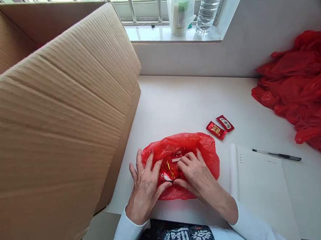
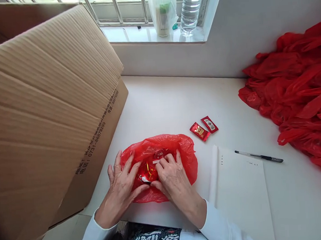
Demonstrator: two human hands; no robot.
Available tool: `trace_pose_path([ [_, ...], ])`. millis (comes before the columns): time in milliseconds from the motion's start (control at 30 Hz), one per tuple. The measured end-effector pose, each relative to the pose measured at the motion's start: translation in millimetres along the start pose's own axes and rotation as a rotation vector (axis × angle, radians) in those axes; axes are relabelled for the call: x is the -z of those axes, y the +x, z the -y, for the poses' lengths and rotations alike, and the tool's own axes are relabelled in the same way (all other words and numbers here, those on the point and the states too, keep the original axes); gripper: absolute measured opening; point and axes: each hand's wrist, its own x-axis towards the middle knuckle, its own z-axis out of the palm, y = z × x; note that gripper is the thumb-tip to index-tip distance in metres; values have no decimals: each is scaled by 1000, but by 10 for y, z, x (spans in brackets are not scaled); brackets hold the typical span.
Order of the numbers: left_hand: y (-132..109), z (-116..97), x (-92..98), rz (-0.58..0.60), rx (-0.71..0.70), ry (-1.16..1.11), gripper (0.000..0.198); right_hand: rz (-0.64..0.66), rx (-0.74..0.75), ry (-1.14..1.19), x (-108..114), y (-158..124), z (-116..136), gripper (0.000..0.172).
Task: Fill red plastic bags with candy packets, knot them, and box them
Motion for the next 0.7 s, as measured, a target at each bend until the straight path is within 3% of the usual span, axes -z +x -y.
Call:
trace_pose_path([
  [133,-2,14,110,-84,17,-175,29,-17,-15,143,96,-63,41,22],
  [200,-9,5,202,-182,4,-274,16,-72,-13,201,208,-114,51,17],
  [333,-45,-59,362,-378,-63,-552,11,-159,41,431,452,-197,5,28],
  [433,-54,-132,412,-346,15,-959,11,-109,18,717,574,-213,-82,33],
  [567,14,-221,399,-239,303,-1507,10,34,-175,1205,589,-200,-161,15],
  [700,86,-271,350,-187,429,-1732,23,-36,-300,1364,529,-215,-184,13],
])
